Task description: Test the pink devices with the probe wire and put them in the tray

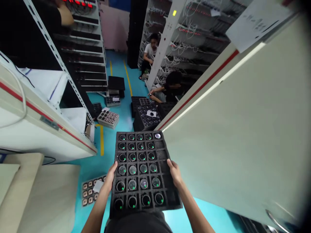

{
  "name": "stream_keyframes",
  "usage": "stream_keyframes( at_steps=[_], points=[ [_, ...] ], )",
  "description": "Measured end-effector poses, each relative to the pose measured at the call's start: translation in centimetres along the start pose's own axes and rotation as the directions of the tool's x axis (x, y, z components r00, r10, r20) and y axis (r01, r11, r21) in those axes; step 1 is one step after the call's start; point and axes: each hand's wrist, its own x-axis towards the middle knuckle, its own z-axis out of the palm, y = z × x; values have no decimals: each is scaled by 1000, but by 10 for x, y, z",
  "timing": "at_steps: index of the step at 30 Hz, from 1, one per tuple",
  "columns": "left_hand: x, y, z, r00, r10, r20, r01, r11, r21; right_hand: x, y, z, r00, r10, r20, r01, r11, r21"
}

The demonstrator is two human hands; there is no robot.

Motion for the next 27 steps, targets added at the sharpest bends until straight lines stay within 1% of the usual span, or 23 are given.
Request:
stream_keyframes(
  at_steps=[3, 6, 8, 10, 12, 13, 15, 18, 20, 23, 25, 27],
  points=[
    [5, 30, 13, 1000, 11, -2, -11, 1000, 16, 31, -17, 23, 998, 16, 65, -18, 999, 38],
    [8, 63, 28, 999, -51, -12, 51, 998, 42, 61, -38, 50, 994, 14, 106, -24, 996, 91],
    [17, 83, 38, 995, -95, -29, 96, 994, 48, 83, -52, 68, 994, 13, 113, -28, 991, 128],
    [36, 104, 48, 991, -128, -32, 129, 990, 58, 108, -65, 84, 995, 18, 96, -34, 986, 164],
    [67, 126, 60, 993, -116, -18, 117, 985, 125, 137, -77, 100, 999, 24, 49, -34, 978, 204],
    [88, 139, 66, 995, -98, -1, 97, 979, 180, 154, -82, 107, 999, 29, 14, -32, 974, 224],
    [137, 168, 83, 997, -66, 47, 49, 953, 300, 187, -92, 120, 997, 48, -68, -28, 965, 262],
    [223, 219, 117, 989, -71, 130, 6, 898, 440, 232, -104, 141, 976, 96, -194, -35, 954, 298],
    [282, 253, 147, 980, -89, 180, -19, 851, 525, 256, -110, 158, 950, 138, -281, -47, 951, 306],
    [370, 298, 198, 966, -107, 236, -75, 755, 651, 289, -117, 188, 889, 218, -402, -88, 944, 317],
    [426, 318, 234, 954, -123, 272, -120, 676, 727, 311, -117, 208, 845, 276, -458, -121, 933, 339],
    [479, 326, 269, 939, -153, 309, -163, 592, 789, 335, -115, 226, 802, 325, -502, -144, 920, 365]
  ],
)
